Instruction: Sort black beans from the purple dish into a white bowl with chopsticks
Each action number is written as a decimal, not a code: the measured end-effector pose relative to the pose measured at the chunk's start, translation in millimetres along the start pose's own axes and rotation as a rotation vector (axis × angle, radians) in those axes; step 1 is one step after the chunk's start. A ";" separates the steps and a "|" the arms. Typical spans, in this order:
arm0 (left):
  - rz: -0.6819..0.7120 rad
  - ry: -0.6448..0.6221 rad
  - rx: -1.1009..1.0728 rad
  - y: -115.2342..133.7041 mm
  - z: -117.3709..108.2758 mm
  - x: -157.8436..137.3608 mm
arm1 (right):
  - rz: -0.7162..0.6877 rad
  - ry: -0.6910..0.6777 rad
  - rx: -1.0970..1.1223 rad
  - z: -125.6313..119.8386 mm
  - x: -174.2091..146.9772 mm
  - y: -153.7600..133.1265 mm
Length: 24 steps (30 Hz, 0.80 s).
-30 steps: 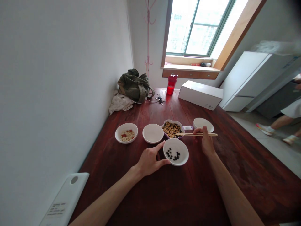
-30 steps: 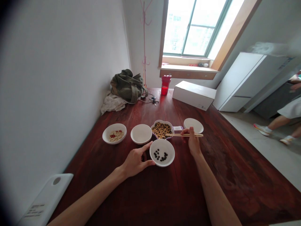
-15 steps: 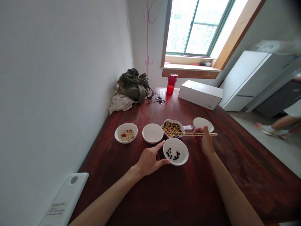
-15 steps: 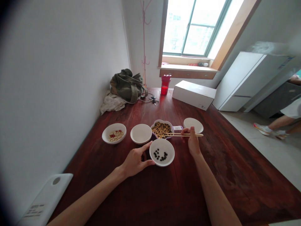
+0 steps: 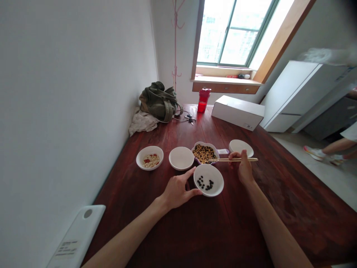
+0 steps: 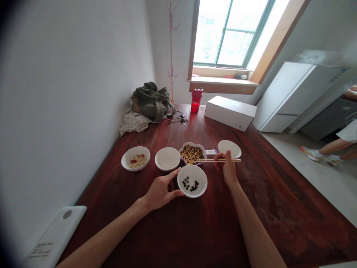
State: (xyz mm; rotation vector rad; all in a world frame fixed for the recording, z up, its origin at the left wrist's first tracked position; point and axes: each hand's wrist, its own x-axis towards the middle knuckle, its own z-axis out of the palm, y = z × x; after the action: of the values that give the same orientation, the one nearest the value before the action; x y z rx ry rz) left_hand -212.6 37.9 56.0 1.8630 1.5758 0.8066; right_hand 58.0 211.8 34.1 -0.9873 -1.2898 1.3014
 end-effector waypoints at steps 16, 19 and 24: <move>0.004 0.000 -0.010 0.3 0.5 0.1 | 0.009 -0.006 0.100 -1.0 0.2 1.6; -0.007 -0.002 -0.011 1.0 -0.1 0.0 | 0.000 0.014 0.076 -0.7 0.5 2.7; -0.012 -0.007 -0.005 1.8 -0.6 0.0 | -0.016 0.021 0.048 -1.5 1.2 4.2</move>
State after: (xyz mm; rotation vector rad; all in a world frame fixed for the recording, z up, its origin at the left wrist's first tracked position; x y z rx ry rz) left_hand -211.8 37.7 57.8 1.8495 1.5776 0.7975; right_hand 58.9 213.6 29.9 -0.9529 -1.2430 1.3006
